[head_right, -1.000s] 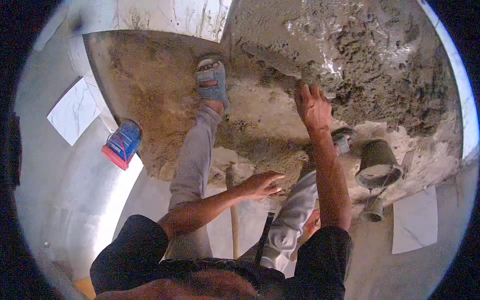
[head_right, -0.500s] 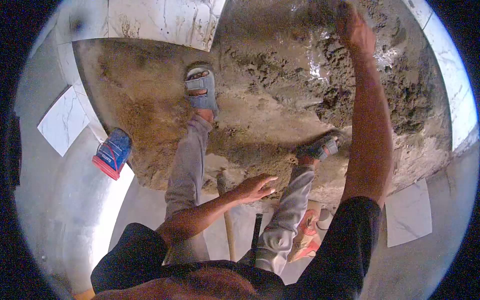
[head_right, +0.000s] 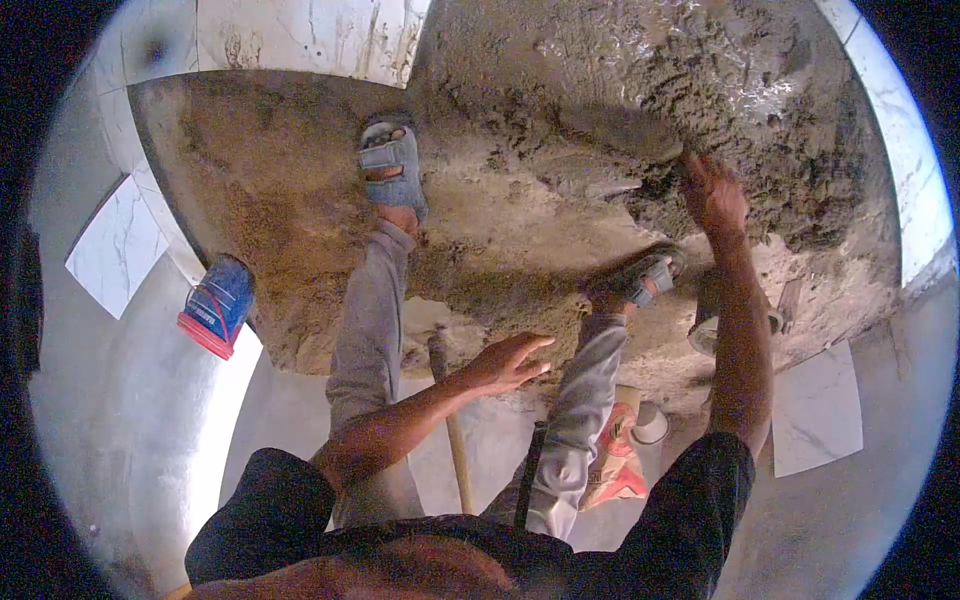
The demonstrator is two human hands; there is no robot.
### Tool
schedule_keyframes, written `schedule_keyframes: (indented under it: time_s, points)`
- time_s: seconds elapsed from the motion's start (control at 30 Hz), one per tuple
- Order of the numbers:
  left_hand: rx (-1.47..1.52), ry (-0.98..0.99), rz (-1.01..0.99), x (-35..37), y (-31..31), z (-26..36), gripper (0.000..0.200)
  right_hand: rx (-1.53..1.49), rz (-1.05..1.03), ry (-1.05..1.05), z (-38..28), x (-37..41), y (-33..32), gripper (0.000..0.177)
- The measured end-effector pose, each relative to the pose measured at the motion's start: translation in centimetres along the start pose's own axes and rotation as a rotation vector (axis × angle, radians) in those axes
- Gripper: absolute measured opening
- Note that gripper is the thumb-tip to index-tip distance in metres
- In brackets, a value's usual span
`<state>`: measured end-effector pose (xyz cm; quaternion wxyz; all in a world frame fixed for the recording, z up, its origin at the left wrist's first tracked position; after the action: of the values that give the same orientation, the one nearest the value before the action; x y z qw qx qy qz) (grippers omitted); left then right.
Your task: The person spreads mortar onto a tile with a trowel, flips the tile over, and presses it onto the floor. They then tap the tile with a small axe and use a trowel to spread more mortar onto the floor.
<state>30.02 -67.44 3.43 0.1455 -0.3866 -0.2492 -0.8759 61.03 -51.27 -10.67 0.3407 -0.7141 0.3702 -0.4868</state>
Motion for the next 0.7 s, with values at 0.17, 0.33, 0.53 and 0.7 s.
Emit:
schedule_keyframes:
  time_s: [0.17,0.33,0.53,0.7]
  points:
    - [-0.015,0.009,-0.013,-0.1,0.5,-0.1,0.047,-0.035,-0.163,-0.030,-1.8,6.4,2.2,0.028]
    - [-0.028,-0.002,-0.016,-0.1,0.6,-0.1,0.048,-0.087,-0.148,0.171,1.7,2.1,2.3,0.042]
    - [-0.023,-0.003,-0.021,-0.2,0.5,-0.4,0.048,-0.141,0.253,0.131,1.4,-19.3,-6.0,0.038]
    - [-0.020,-0.007,0.001,-0.1,0.3,-0.5,0.049,-0.222,0.245,0.285,-2.6,-22.9,-10.5,0.036]
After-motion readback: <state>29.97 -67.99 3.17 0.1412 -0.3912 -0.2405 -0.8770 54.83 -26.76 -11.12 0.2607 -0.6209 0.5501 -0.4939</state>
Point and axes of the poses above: each hand's wrist, its own x-axis away from the middle knuckle, its own y-axis out of the palm, z = x × y, the point moved 6 cm from there along -x, towards the middle knuckle, and after that the axes turned 4 degrees about -z, right-handed, at the moved point
